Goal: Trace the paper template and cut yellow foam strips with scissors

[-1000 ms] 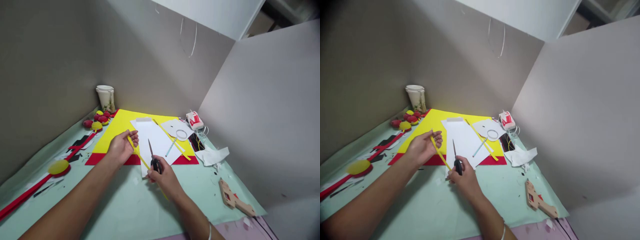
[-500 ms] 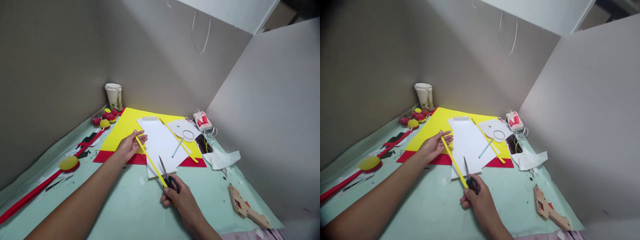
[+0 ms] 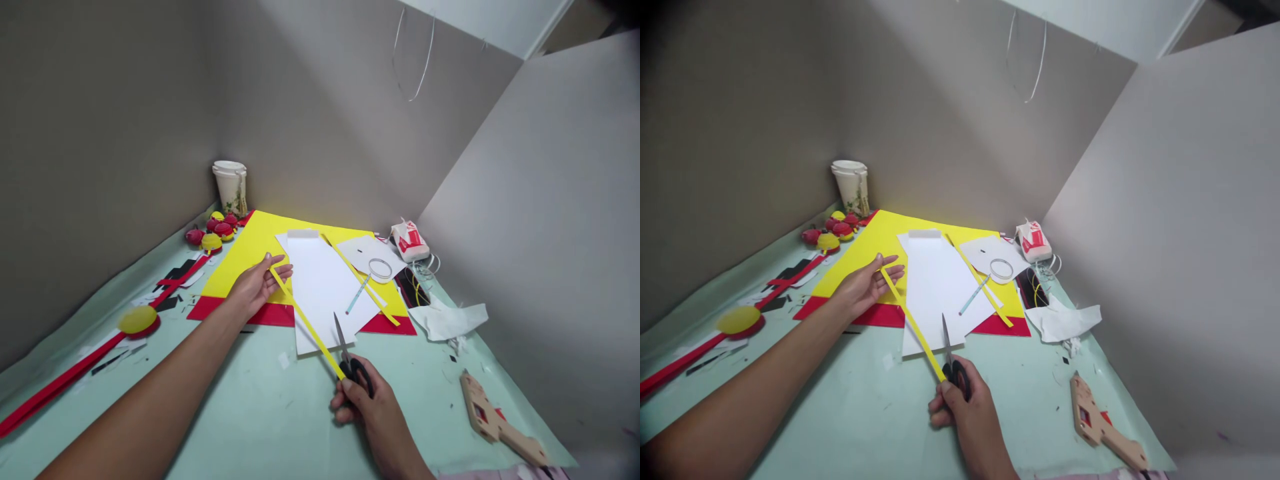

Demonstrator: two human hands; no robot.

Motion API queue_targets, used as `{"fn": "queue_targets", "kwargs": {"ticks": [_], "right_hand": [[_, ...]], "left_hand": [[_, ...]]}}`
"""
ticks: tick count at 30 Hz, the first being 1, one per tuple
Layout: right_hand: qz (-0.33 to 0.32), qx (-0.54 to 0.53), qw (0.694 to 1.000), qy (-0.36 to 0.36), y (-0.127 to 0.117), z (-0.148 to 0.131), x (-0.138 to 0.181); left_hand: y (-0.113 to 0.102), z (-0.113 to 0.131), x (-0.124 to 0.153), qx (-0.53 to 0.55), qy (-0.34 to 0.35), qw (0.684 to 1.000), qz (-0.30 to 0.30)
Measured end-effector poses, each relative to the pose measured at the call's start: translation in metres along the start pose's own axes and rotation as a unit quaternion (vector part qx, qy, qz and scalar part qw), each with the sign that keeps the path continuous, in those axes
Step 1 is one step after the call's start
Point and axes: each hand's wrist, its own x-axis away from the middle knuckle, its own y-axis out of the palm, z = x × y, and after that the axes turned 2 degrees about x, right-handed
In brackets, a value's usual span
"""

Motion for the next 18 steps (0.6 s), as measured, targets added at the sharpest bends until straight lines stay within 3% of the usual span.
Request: {"fn": "queue_targets", "kwargs": {"ticks": [9,18], "right_hand": [[0.017,0.023,1.0,0.003,0.0013,-0.0008,0.0013],[0.021,0.04,0.999,0.007,0.0043,-0.0055,0.0032]], "left_hand": [[0.0012,-0.0021,0.0021,-0.004,0.003,1.0,-0.012],[-0.0014,0.0009,0.0035,0.05,-0.031,0.995,-0.083]]}}
